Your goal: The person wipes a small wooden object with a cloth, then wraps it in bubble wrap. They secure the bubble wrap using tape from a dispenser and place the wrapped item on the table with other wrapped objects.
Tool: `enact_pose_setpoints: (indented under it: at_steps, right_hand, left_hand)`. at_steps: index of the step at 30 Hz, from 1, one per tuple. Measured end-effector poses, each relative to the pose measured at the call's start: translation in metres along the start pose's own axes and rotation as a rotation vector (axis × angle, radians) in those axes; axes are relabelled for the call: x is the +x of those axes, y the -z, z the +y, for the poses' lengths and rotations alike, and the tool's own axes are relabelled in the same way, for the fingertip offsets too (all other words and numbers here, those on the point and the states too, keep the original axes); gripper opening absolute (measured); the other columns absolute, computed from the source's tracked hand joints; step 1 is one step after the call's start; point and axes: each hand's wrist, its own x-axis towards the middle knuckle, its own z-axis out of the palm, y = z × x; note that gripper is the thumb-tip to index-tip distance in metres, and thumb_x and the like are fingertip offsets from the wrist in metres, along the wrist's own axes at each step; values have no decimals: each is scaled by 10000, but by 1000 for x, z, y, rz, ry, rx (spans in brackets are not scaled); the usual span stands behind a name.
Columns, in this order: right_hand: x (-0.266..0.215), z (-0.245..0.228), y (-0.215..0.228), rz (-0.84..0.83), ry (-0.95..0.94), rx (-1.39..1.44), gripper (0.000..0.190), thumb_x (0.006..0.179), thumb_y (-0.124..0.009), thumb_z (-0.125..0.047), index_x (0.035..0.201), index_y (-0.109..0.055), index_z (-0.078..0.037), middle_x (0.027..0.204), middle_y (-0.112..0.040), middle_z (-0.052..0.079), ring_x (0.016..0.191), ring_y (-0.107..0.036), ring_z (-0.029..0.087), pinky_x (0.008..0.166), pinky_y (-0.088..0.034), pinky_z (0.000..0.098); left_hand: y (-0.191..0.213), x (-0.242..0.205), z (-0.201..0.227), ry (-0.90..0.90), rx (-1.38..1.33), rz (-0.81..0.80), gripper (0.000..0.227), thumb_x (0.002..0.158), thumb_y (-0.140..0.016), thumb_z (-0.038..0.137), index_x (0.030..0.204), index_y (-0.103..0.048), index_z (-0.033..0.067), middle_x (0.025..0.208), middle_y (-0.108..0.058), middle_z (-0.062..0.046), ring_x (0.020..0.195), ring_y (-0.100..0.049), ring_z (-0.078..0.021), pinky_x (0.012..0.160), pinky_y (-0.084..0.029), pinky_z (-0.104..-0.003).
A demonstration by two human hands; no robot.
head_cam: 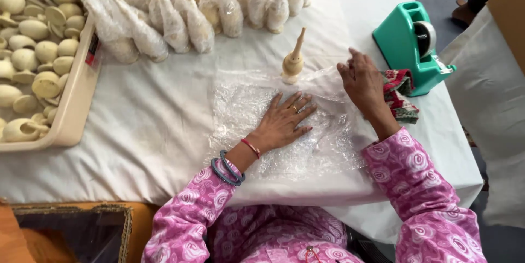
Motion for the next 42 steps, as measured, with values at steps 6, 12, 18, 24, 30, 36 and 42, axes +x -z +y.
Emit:
enact_pose_setpoints:
  at_steps: [6,12,18,24,30,36,42]
  right_hand:
    - [5,-41,9,429,283,-275,612,1017,-790,-404,1434,-539,-32,1338,-594,177,1204,-615,351,982,-548,467]
    - [39,-63,-55,-215,267,334,635,897,-785,-296,1364,-492,18,1320,-610,227,1191,-614,332,1031,-511,475]
    - [65,-31,-47,-32,105,587,379,975,-709,-213,1284,-571,-44,1233,-679,155,1100,-706,257,950,-631,424]
    - [13,-41,14,637,549,292,384,1070,-749,-96,1345,-512,28,1327,-611,232,1208,-658,295,1017,-603,434]
    - [-69,-46,-8,-449,460,1078,388,944,-749,-158,1259,-614,24,1141,-707,144,1041,-705,208,923,-615,412]
    - [-28,-22,-26,-666,360,796,584,878,-732,-203,1393,-544,-3,1235,-704,181,1120,-704,256,1019,-585,471]
    - [6,6,-27,-477,39,782,618,891,-684,-191,1466,-502,-56,1278,-661,174,1134,-689,258,987,-578,488]
  left_hand:
    - [2,7,-5,-46,-6,4,681,1007,-357,616,1589,-327,265,1672,-231,-32,1546,-169,-261,1226,-66,-602]
    - [13,9,-3,-7,-12,7,699,997,-385,650,1590,-376,279,1675,-285,-59,1555,-203,-273,1251,-113,-578]
    - [4,26,-13,-43,32,26,749,952,-338,734,1572,-338,313,1668,-285,-52,1543,-191,-274,1234,-83,-585]
    - [24,52,-11,52,-42,-153,826,917,-282,774,1620,-212,347,1674,-242,-49,1552,-170,-263,1220,-50,-607]
    - [-22,71,-33,24,63,-300,1044,847,-478,814,1625,-55,262,1672,-180,-57,1535,-133,-285,1201,27,-597]
    - [-12,61,-30,-6,-115,16,1006,880,-610,665,1647,-117,241,1673,-288,-57,1565,-219,-246,1251,-37,-631]
    - [40,53,-29,127,-237,-140,1036,844,-712,652,1589,-135,222,1636,-252,-86,1521,-234,-276,1280,-163,-454]
